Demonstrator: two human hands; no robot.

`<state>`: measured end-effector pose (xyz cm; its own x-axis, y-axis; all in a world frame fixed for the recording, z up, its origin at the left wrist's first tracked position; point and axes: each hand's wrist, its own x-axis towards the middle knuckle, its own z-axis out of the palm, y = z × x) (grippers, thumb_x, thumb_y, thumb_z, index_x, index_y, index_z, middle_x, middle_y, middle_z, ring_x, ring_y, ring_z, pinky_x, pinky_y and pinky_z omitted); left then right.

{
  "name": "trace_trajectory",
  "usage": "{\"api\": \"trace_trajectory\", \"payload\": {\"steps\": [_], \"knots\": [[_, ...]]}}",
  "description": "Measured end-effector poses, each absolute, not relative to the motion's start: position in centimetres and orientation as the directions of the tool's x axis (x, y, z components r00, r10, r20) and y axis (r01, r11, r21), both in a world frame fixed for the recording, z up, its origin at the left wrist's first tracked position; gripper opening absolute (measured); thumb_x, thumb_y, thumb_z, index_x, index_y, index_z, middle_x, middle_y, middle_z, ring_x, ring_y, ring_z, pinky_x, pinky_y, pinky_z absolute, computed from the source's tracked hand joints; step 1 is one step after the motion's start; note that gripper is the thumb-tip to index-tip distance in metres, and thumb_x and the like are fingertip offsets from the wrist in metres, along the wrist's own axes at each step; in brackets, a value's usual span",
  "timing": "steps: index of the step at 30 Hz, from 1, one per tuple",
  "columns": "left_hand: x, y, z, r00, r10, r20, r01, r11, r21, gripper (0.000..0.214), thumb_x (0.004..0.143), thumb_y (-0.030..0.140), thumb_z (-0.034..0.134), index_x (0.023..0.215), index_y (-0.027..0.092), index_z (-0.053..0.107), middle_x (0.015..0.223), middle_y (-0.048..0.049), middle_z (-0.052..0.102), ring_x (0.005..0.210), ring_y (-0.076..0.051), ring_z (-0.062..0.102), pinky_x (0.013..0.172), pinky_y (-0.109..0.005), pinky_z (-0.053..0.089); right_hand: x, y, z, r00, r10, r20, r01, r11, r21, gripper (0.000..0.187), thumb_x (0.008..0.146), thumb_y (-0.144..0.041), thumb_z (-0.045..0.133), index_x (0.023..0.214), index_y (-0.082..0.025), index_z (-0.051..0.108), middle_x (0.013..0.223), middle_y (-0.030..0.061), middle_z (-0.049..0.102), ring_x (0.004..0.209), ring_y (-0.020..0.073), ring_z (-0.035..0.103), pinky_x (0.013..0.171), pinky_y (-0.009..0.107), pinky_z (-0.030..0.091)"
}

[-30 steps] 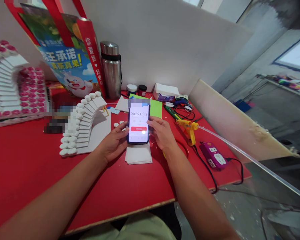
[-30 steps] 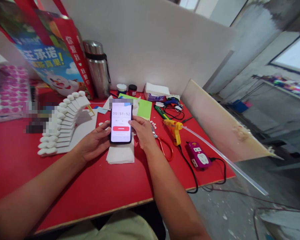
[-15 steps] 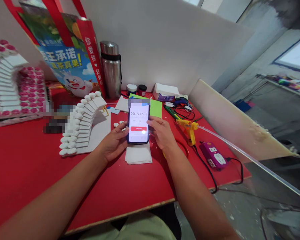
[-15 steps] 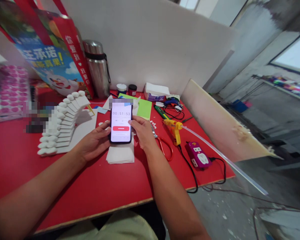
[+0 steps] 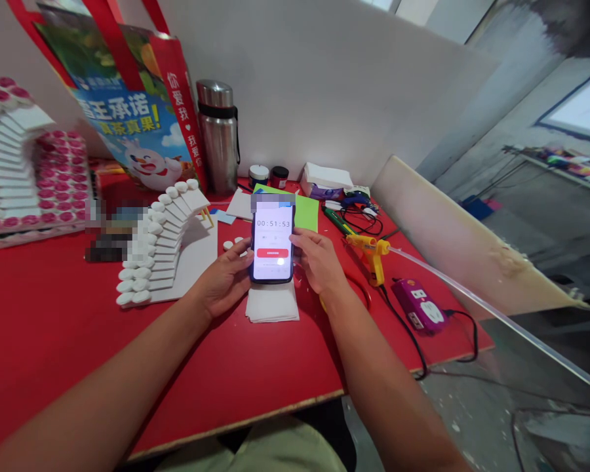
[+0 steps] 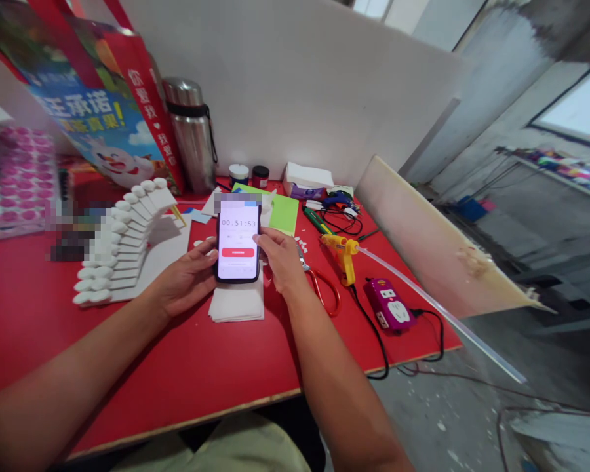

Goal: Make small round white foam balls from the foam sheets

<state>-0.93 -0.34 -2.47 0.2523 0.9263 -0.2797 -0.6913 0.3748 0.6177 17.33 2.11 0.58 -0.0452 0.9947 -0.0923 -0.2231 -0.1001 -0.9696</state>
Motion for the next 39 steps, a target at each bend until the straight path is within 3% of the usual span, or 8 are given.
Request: {"api": "trace_trajectory", "payload": {"steps": [3, 9, 26, 34, 39], "knots": [[-0.96, -0.26, -2.68, 0.264, 0.928, -0.262, -0.687, 0.371, 0.624, 0.039, 0.084, 0.005, 0.073, 0.12, 0.019, 0.068, 0.112, -0.0095, 0.079, 0.111, -0.026, 0.074, 0.108, -0.049, 0.053, 17.27, 2.16, 0.8, -0.01, 0.994, -0.105, -0.286, -0.104, -0.953, 0.025, 0.069, -0.04, 0.079, 0.067, -0.021, 0.062, 0.063, -0.0039, 0.057, 0.056, 0.0103, 0.047, 0.053, 0.026, 0.036], [-1.03, -0.18, -2.8, 0.281, 0.929, -0.242, -0.669, 0.371, 0.644, 0.042, 0.086, 0.007, 0.073, 0.125, 0.018, 0.066, 0.116, -0.0112, 0.077, 0.11, -0.025, 0.074, 0.107, -0.047, 0.055, 17.39, 2.49, 0.56, 0.026, 0.984, -0.176, -0.296, -0.161, -0.941, 0.023, 0.07, -0.043, 0.076, 0.078, -0.022, 0.07, 0.069, -0.0022, 0.063, 0.063, 0.013, 0.055, 0.059, 0.027, 0.042], [-0.98, -0.18, -2.71, 0.267, 0.931, -0.248, -0.677, 0.364, 0.639, 0.041, 0.084, 0.006, 0.074, 0.122, 0.018, 0.066, 0.114, -0.0104, 0.078, 0.105, -0.024, 0.075, 0.103, -0.044, 0.058, 17.48, 2.5, -0.11, 0.047, 0.99, -0.131, -0.225, -0.117, -0.967, 0.026, 0.073, -0.048, 0.077, 0.08, -0.023, 0.073, 0.075, 0.0004, 0.067, 0.066, 0.0145, 0.059, 0.062, 0.029, 0.045], [-1.01, -0.17, -2.77, 0.261, 0.933, -0.248, -0.681, 0.36, 0.637, 0.042, 0.084, 0.006, 0.075, 0.122, 0.018, 0.067, 0.115, -0.0105, 0.077, 0.111, -0.025, 0.074, 0.106, -0.046, 0.055, 17.28, 2.3, 0.14, 0.046, 0.994, -0.101, -0.193, -0.09, -0.977, 0.03, 0.071, -0.05, 0.08, 0.071, -0.023, 0.067, 0.07, -0.0003, 0.064, 0.065, 0.0137, 0.056, 0.059, 0.027, 0.044], [-1.04, -0.11, -2.8, 0.259, 0.936, -0.238, -0.673, 0.352, 0.65, 0.044, 0.084, 0.008, 0.075, 0.126, 0.018, 0.066, 0.118, -0.0111, 0.077, 0.111, -0.025, 0.073, 0.106, -0.045, 0.055, 17.04, 1.87, 0.75, -0.019, 0.999, -0.048, -0.119, -0.05, -0.992, 0.034, 0.074, -0.055, 0.079, 0.071, -0.023, 0.068, 0.076, 0.0011, 0.071, 0.072, 0.0166, 0.064, 0.067, 0.03, 0.049]]}}
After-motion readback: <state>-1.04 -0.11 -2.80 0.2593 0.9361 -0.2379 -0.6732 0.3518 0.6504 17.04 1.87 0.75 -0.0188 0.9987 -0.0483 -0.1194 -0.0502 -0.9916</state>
